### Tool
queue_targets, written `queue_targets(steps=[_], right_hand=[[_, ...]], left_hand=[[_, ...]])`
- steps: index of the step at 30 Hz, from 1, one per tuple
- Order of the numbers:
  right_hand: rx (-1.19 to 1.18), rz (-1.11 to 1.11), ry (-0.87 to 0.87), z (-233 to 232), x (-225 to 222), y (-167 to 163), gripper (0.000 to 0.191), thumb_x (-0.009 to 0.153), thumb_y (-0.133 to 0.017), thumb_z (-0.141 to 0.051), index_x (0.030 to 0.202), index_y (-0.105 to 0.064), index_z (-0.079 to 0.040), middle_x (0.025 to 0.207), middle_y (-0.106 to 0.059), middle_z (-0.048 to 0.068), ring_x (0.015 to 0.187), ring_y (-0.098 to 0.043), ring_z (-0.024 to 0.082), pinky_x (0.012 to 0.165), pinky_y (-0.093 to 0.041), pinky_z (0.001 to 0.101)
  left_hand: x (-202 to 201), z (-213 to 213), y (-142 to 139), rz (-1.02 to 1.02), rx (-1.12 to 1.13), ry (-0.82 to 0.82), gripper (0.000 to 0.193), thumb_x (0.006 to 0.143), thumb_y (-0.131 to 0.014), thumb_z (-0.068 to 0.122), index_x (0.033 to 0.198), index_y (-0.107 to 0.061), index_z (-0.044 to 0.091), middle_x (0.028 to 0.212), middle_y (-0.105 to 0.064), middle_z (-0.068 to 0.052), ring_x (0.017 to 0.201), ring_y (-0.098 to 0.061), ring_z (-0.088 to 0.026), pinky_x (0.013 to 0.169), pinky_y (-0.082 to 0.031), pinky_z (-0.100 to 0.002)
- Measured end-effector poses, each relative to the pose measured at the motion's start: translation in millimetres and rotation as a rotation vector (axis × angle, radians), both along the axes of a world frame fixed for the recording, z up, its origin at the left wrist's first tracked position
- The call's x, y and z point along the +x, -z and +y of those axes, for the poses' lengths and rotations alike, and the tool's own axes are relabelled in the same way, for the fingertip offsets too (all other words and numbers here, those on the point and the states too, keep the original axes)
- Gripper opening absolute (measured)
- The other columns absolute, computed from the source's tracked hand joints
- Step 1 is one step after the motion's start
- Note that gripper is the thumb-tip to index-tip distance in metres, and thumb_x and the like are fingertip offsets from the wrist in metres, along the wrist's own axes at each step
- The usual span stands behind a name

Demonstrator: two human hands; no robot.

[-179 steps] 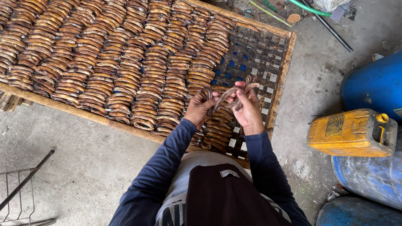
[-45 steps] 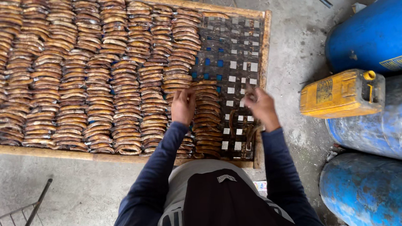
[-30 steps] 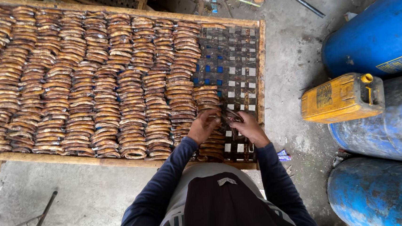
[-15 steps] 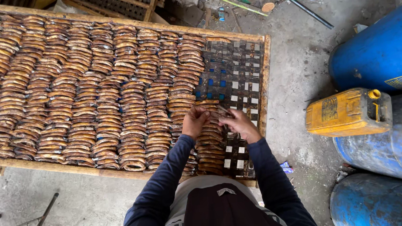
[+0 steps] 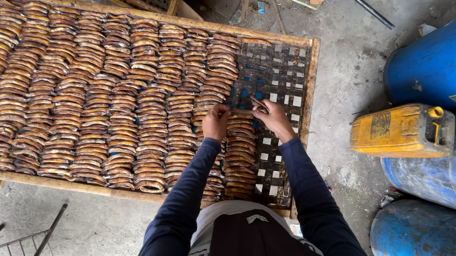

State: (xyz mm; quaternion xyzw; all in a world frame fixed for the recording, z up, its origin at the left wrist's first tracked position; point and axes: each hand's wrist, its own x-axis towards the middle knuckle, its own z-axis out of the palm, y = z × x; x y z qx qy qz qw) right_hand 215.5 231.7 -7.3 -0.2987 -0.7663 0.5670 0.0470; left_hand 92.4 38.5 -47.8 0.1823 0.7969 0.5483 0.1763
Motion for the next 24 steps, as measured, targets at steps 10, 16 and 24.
queue_targets(steps=[10, 16, 24], right_hand=[[-0.420, 0.216, 0.178, 4.7, -3.3, -1.8, 0.012, 0.097, -0.068, -0.003, 0.109, -0.069, -0.003, 0.107, -0.072, 0.006, 0.093, -0.071, 0.015, 0.075, -0.063, 0.0317], [-0.396, 0.262, -0.105, -11.1, 0.6, -38.9, 0.015, 0.098, -0.068, -0.007, 0.113, -0.068, -0.004, 0.117, -0.074, 0.007, 0.097, -0.070, 0.016, 0.073, -0.062, 0.0296], [-0.289, 0.132, 0.171, -31.2, 0.3, -71.9, 0.018, 0.094, -0.073, -0.011, 0.112, -0.068, -0.009, 0.097, -0.073, 0.004, 0.057, -0.053, 0.007, 0.045, -0.048, 0.0233]], left_hand=[[-14.7, -14.1, -26.4, -0.089, 0.118, 0.360, 0.014, 0.093, -0.082, 0.014, 0.100, -0.077, 0.004, 0.097, -0.073, -0.008, 0.083, -0.073, -0.018, 0.073, -0.062, -0.032], [-5.6, -6.1, -45.7, -0.567, 0.277, 0.534, 0.032, 0.093, -0.073, 0.020, 0.119, -0.063, 0.006, 0.088, -0.074, -0.006, 0.071, -0.069, -0.011, 0.061, -0.060, -0.026], [-8.3, 11.3, -46.1, -0.649, 0.463, 0.233, 0.024, 0.096, -0.071, 0.008, 0.114, -0.056, 0.001, 0.088, -0.074, -0.012, 0.072, -0.073, -0.016, 0.065, -0.066, -0.032]])
